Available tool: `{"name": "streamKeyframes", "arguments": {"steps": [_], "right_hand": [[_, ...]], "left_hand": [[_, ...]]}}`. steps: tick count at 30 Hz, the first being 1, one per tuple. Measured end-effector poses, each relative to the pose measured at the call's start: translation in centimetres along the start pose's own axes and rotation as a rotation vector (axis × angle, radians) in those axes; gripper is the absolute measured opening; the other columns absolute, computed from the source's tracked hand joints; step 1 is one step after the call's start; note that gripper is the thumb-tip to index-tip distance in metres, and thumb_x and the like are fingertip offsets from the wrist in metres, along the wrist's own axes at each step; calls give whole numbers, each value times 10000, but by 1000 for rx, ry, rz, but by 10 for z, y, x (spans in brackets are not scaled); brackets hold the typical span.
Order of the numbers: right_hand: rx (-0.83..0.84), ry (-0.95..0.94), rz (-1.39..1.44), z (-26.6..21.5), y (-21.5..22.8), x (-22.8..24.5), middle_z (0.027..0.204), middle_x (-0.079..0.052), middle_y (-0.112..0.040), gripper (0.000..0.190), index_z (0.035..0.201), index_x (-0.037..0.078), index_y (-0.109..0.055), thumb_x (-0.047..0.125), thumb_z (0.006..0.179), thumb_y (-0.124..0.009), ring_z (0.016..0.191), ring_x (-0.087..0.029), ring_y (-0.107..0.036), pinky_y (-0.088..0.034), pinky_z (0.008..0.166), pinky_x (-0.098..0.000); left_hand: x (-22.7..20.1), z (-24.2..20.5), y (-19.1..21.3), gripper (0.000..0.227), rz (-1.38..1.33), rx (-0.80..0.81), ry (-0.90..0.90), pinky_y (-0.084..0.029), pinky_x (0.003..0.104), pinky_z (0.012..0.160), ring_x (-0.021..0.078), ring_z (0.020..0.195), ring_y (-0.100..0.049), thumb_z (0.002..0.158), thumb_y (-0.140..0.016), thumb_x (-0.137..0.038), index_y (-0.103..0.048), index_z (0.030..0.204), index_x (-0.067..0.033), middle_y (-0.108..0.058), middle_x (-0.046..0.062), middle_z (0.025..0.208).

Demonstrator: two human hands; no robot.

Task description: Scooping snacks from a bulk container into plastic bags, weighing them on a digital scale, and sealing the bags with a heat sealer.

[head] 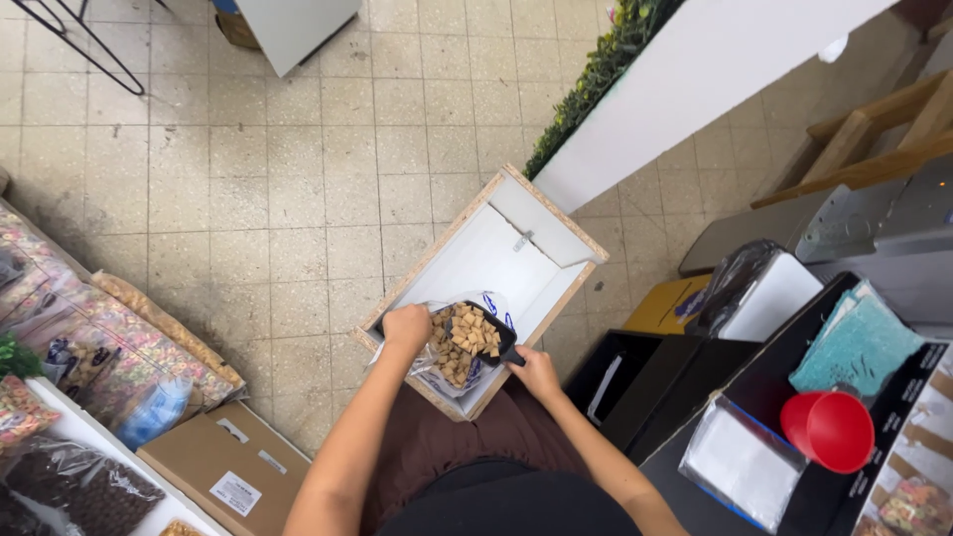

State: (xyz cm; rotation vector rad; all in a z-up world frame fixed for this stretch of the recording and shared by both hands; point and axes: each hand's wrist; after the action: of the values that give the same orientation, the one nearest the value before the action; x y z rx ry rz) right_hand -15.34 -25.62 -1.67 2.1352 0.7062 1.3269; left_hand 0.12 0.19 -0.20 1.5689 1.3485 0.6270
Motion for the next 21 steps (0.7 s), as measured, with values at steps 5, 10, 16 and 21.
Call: {"name": "streamKeyframes", "arguments": {"steps": [5, 10, 16, 21], "right_hand": [[1, 44, 42, -1, 5, 9, 880, -98, -795, 223, 955, 166, -781, 175, 743, -848, 938, -329, -748, -601, 788, -422], [19, 81, 41, -1, 1, -3, 893, -113, -798, 186, 910, 121, -790, 114, 733, -847, 935, -328, -755, -602, 810, -409], [88, 149, 91, 0, 8, 6, 910, -112, -791, 175, 880, 99, -758, 70, 721, -824, 941, -340, -745, -596, 792, -426], [74, 185, 114, -3, 14, 16, 888, -108, -790, 163, 854, 97, -759, 58, 714, -833, 915, -325, -751, -604, 762, -409]], "left_hand": [[4, -5, 18, 307, -1, 19, 13, -602, 492, 688, 328, 817, -777, 917, -506, -188, -787, 850, -83, -772, 133, 805], [4, -8, 28, 314, -17, 22, -16, -604, 499, 698, 341, 818, -777, 909, -504, -200, -789, 852, -81, -772, 141, 801], [5, -9, 41, 331, -97, 26, 18, -605, 501, 732, 355, 845, -773, 940, -530, -282, -788, 907, -76, -773, 154, 831], [17, -18, 42, 290, -95, 30, 83, -606, 482, 728, 328, 845, -775, 928, -568, -277, -797, 908, -99, -775, 141, 829]]}}
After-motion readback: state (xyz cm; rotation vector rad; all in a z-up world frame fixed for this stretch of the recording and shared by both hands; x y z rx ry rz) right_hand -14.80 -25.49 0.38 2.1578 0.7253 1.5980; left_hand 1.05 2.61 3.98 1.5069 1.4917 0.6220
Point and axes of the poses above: each hand's wrist, its own z-axis towards the middle knuckle, its own y-axis out of the back of the hand, x = y × z
